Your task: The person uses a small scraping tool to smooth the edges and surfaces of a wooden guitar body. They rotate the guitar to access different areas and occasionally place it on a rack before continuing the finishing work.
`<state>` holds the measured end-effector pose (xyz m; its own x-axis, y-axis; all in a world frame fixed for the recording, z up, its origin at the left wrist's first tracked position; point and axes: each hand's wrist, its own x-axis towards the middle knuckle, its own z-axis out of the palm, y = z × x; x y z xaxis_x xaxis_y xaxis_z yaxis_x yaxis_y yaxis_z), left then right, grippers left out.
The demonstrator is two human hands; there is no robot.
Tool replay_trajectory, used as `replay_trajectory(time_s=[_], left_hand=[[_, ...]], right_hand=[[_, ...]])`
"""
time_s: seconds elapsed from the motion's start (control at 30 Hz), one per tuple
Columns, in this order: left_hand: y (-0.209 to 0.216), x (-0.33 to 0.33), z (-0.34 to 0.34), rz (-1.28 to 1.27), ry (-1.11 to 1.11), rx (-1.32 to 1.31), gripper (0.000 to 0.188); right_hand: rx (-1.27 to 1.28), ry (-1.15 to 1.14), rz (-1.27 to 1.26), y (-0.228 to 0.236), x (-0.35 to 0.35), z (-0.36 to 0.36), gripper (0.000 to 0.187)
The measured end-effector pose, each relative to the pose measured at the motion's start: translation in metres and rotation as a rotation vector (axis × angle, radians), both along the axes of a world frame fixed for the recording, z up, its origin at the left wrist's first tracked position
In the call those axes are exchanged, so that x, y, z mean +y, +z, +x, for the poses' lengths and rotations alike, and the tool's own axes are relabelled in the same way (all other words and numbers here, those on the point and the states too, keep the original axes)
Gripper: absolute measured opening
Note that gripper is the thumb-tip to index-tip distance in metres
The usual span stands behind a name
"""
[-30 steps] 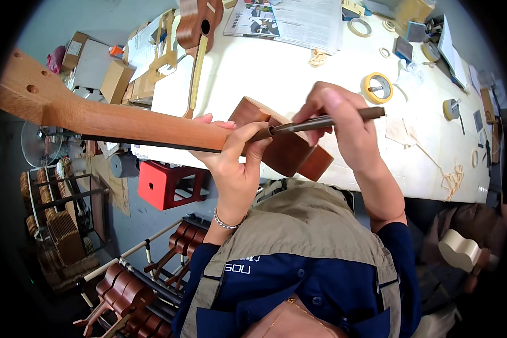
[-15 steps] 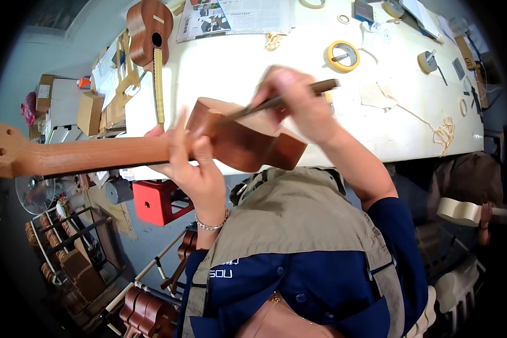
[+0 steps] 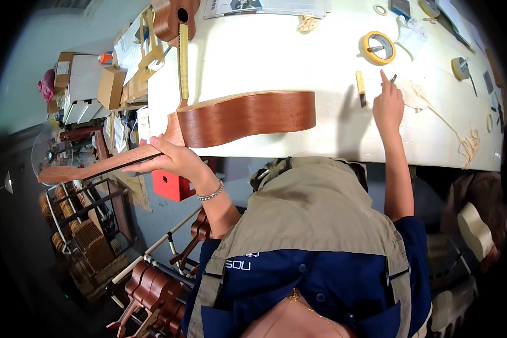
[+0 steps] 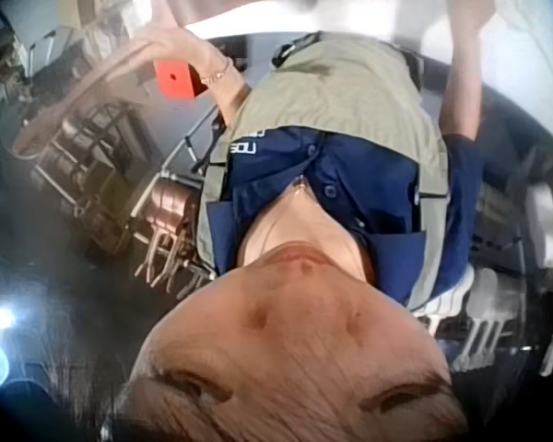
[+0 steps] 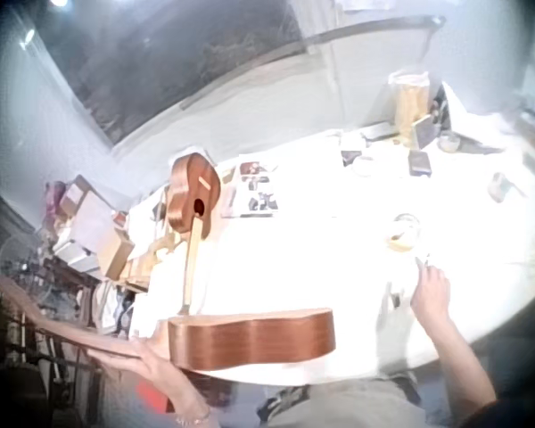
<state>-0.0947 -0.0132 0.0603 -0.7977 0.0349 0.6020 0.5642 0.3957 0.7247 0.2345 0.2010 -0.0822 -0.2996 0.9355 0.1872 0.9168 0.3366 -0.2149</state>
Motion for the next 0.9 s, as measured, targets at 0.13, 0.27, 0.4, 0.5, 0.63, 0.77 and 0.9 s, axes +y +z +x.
replay_trajectory(time_s=[0.13, 0.27, 0.4, 0.5, 0.63, 0.77, 0.9], left_hand=[[-0.002, -0.002, -0.002, 0.053, 0.0, -0.085, 0.079], [-0.009, -0.005, -0.001, 0.184, -0.042, -0.186, 0.077], [-0.025, -0.014, -0.004, 0.315, -0.007, -0.343, 0.075], [-0.039, -0.026, -0.013, 0.522, -0.02, -0.445, 0.076], [-0.034, -0.026, 0.001, 0.71, -0.038, -0.499, 0.082], [-0.026, -0.028, 0.014, 0.731, -0.016, -0.527, 0.08], [-0.023, -0.033, 0.012, 0.657, 0.026, -0.487, 0.075]], right_hand=[[0.849, 0.175, -0.805, 0.002, -0.037, -0.042, 0.036], [1.166, 0.216, -1.338, -0.015, -0.067, -0.077, 0.05], [1.262, 0.185, -1.435, -0.008, -0.079, -0.096, 0.052], [1.242, 0.241, -1.408, -0.01, -0.081, -0.097, 0.051], [1.185, 0.237, -1.348, 0.002, -0.086, -0.097, 0.051], [1.246, 0.181, -1.342, 0.003, -0.093, -0.099, 0.05], [1.247, 0.159, -1.372, -0.009, -0.094, -0.093, 0.05]])
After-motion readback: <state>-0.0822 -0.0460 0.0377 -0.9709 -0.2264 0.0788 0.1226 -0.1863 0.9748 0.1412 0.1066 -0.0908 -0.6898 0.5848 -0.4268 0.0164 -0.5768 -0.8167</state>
